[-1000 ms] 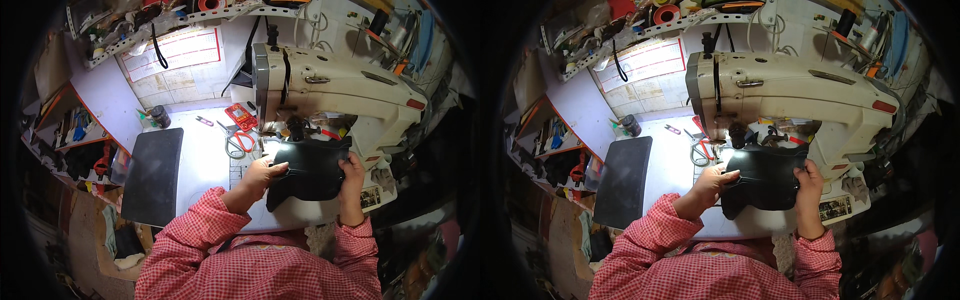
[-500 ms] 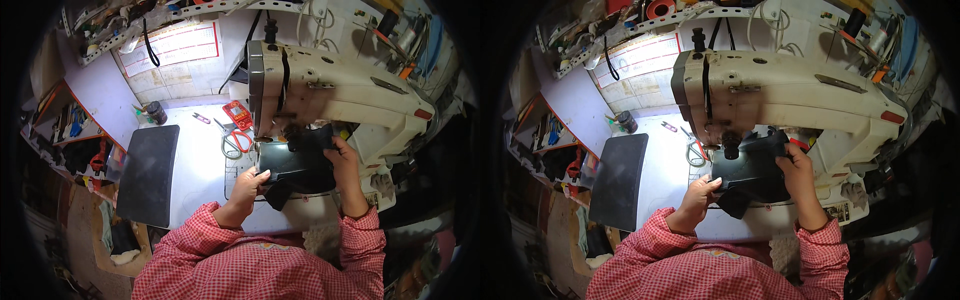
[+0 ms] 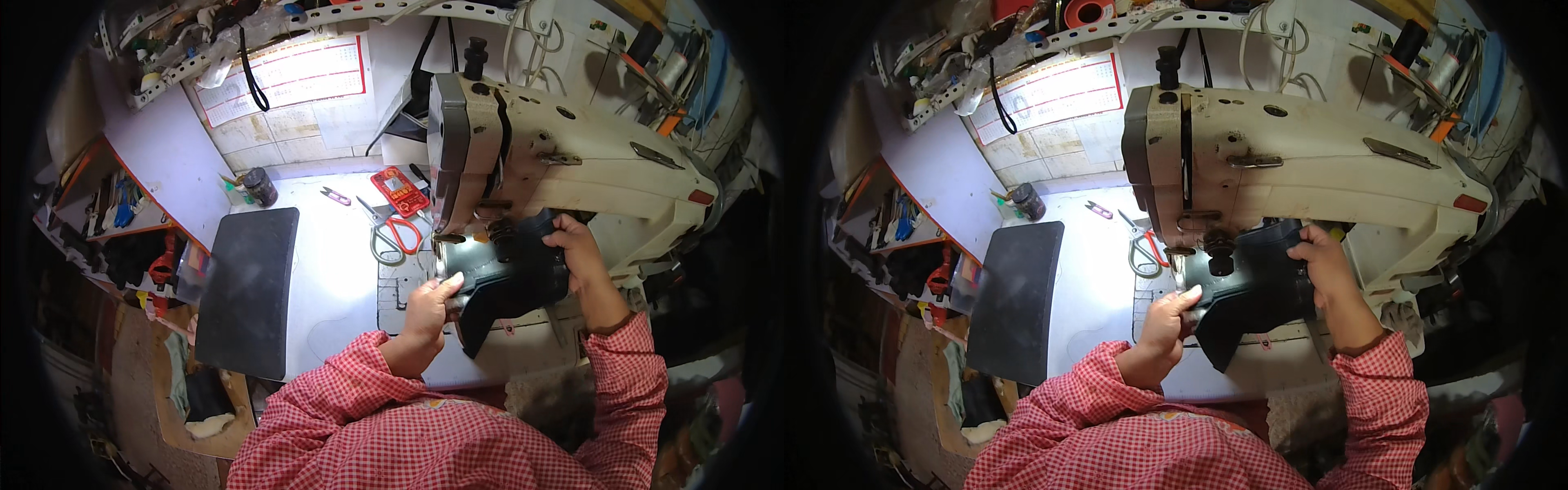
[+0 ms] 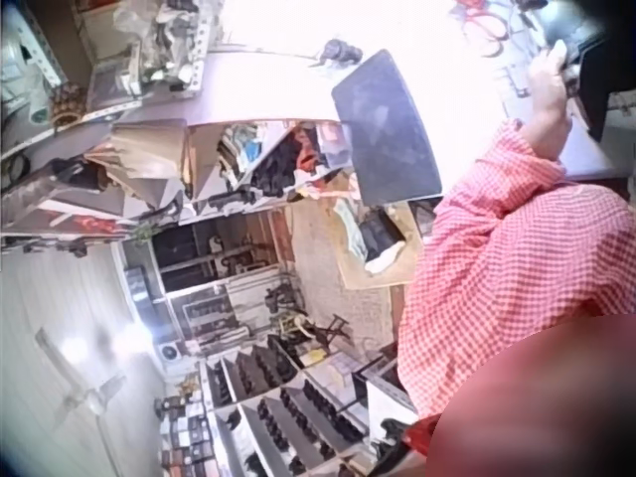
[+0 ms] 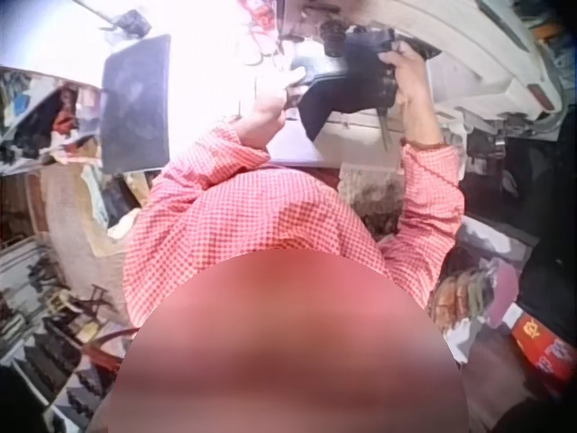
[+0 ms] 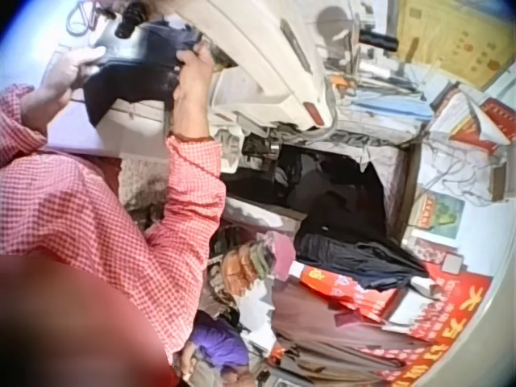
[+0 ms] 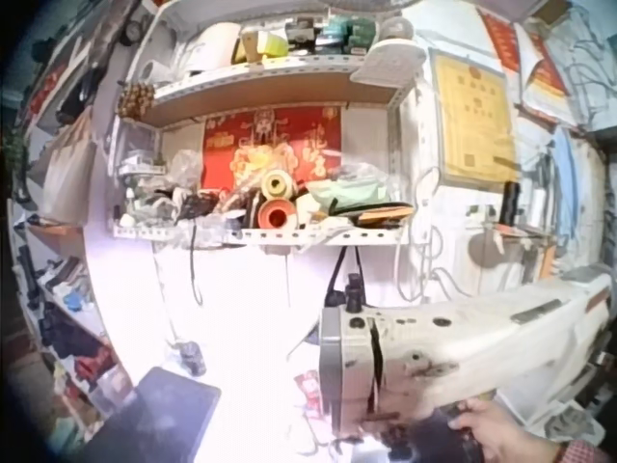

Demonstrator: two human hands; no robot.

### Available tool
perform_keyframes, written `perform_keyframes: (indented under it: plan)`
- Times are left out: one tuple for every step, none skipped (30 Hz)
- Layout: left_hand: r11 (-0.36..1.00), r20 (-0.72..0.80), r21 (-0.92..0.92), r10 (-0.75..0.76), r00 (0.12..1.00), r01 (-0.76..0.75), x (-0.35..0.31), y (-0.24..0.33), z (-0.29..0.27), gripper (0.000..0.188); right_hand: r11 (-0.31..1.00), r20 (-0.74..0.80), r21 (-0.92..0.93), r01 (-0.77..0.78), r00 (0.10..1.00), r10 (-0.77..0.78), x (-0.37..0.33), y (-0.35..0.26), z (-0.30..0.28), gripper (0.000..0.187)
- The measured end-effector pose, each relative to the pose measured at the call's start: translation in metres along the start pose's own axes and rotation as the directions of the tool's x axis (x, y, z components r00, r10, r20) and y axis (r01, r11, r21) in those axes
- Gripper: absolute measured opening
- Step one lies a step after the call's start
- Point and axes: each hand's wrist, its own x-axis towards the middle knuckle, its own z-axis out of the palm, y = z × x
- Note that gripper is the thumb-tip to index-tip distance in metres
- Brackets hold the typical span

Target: The person sews a black boot with white fur lining using a sewing machine, aligning edges and stitching along seams. They trim excess thread with scissors, flip the boot to check alignment, and continue sewing different sections.

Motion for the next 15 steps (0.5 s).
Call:
perform_keyframes:
  plan:
    - [1.0, -0.019, -0.013, 0.014, 1.0, -0.015, 0.0, 0.0, 0.001, 0.018, 1.0, -0.012, -0.009, -0.018, 1.0, 0.018, 0.003, 0.0, 0.0, 0.013]
    - [1.0, -0.059, -0.004, -0.017, 0.998, 0.017, 0.0, 0.001, 0.0, 0.018, 0.999, 0.003, 0.032, -0.018, 1.0, 0.018, 0.007, 0.001, 0.002, 0.014]
    - [1.0, -0.011, -0.02, 0.003, 1.0, -0.003, 0.0, 0.002, 0.001, 0.018, 0.999, 0.005, 0.043, -0.033, 0.999, 0.033, 0.009, 0.001, 0.001, 0.015]
    - [1.0, -0.038, -0.023, 0.007, 0.999, -0.008, -0.001, 0.003, 0.001, 0.018, 0.997, 0.008, 0.055, -0.049, 0.999, 0.048, 0.012, 0.001, 0.001, 0.015]
    - [1.0, -0.074, -0.026, 0.007, 0.997, -0.009, -0.002, 0.004, 0.002, 0.018, 0.996, 0.02, 0.079, -0.05, 0.999, 0.049, 0.013, 0.002, 0.0, 0.016]
    - [1.0, -0.075, -0.023, 0.009, 0.997, -0.011, -0.003, 0.005, 0.003, 0.018, 0.993, 0.021, 0.083, -0.086, 0.996, 0.085, 0.014, 0.003, 0.0, 0.016]
    - [1.0, -0.085, -0.001, 0.014, 0.996, -0.014, -0.004, 0.007, 0.004, 0.018, 0.992, -0.004, 0.064, -0.11, 0.994, 0.111, 0.015, 0.003, -0.001, 0.016]
    - [1.0, -0.09, 0.022, 0.013, 0.996, -0.011, -0.005, 0.008, 0.005, 0.018, 0.991, -0.006, 0.054, -0.122, 0.992, 0.122, 0.015, 0.004, -0.001, 0.016]
    - [0.999, -0.087, 0.045, 0.01, 0.996, -0.006, -0.006, 0.009, 0.005, 0.018, 0.987, -0.037, 0.034, -0.154, 0.987, 0.155, 0.017, 0.004, -0.001, 0.016]
    - [0.998, -0.121, 0.064, 0.026, 0.992, -0.018, -0.008, 0.009, 0.006, 0.016, 0.993, -0.014, 0.011, -0.115, 0.993, 0.116, 0.018, 0.004, -0.001, 0.016]
    - [0.998, -0.123, 0.055, 0.046, 0.991, -0.04, -0.009, 0.01, 0.007, 0.016, 0.995, -0.023, -0.017, -0.099, 0.995, 0.098, 0.02, 0.003, -0.001, 0.016]
    - [0.997, -0.124, 0.048, 0.067, 0.99, -0.061, -0.01, 0.011, 0.007, 0.015, 0.992, -0.062, -0.087, -0.087, 0.995, 0.082, 0.021, 0.003, 0.0, 0.016]
    - [0.995, -0.142, 0.039, 0.094, 0.985, -0.089, -0.01, 0.011, 0.008, 0.014, 0.996, -0.026, -0.02, -0.091, 0.996, 0.091, 0.021, 0.003, 0.0, 0.016]
    - [0.996, -0.122, 0.031, 0.081, 0.989, -0.078, -0.011, 0.011, 0.009, 0.013, 0.995, -0.02, 0.006, -0.102, 0.995, 0.102, 0.021, 0.002, 0.001, 0.016]
    - [0.997, -0.122, 0.018, 0.077, 0.99, -0.075, -0.011, 0.012, 0.01, 0.012, 0.995, -0.004, 0.029, -0.095, 0.995, 0.095, 0.02, 0.002, 0.002, 0.016]
